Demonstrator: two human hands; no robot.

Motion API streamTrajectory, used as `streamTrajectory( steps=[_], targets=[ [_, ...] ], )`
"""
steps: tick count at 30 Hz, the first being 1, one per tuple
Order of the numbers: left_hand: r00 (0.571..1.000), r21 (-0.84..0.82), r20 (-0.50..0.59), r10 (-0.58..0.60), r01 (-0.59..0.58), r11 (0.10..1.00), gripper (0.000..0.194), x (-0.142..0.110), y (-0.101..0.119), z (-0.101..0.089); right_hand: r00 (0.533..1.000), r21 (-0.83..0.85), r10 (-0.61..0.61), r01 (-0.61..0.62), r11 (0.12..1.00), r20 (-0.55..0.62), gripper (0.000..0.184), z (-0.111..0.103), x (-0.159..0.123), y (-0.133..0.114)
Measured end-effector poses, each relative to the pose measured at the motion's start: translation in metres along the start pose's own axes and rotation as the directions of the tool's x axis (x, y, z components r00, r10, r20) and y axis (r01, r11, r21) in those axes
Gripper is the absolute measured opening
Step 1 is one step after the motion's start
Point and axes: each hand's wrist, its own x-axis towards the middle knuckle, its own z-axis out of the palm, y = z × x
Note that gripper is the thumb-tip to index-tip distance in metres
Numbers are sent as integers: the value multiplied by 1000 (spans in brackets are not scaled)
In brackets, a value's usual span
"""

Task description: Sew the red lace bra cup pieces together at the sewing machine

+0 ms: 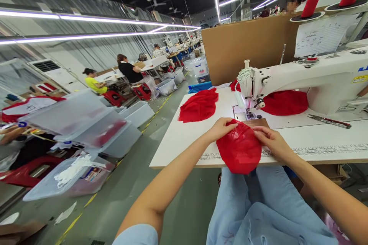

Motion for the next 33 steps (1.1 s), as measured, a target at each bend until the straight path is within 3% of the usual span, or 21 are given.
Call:
streamTrajectory(
  steps=[3,7,13,16,23,27,33],
  targets=[
    [995,-125,-93,-17,5,992,23,-7,7,-14,997,-15,-1,2,1000,76,42,10,0,-7],
    [958,-264,-254,-133,63,963,24,1,6,-37,997,-34,-13,15,999,71,40,9,7,-10],
    [855,-381,-369,-364,218,898,20,20,-26,-53,986,-188,-129,108,976,-105,28,-15,24,1],
    [829,-408,-365,-423,266,873,21,21,-40,-56,976,-320,-213,186,929,-53,21,-17,16,4],
    [841,-452,-313,-442,277,848,20,18,-47,-67,915,-520,-328,403,753,234,26,-1,-9,4],
    [858,-457,-294,-421,261,851,21,15,-44,-70,937,-642,-279,347,684,209,29,4,3,8],
    [905,-431,-232,-356,233,872,29,13,-35,-68,967,-750,-204,247,614,151,13,18,32,7]
  ],
)
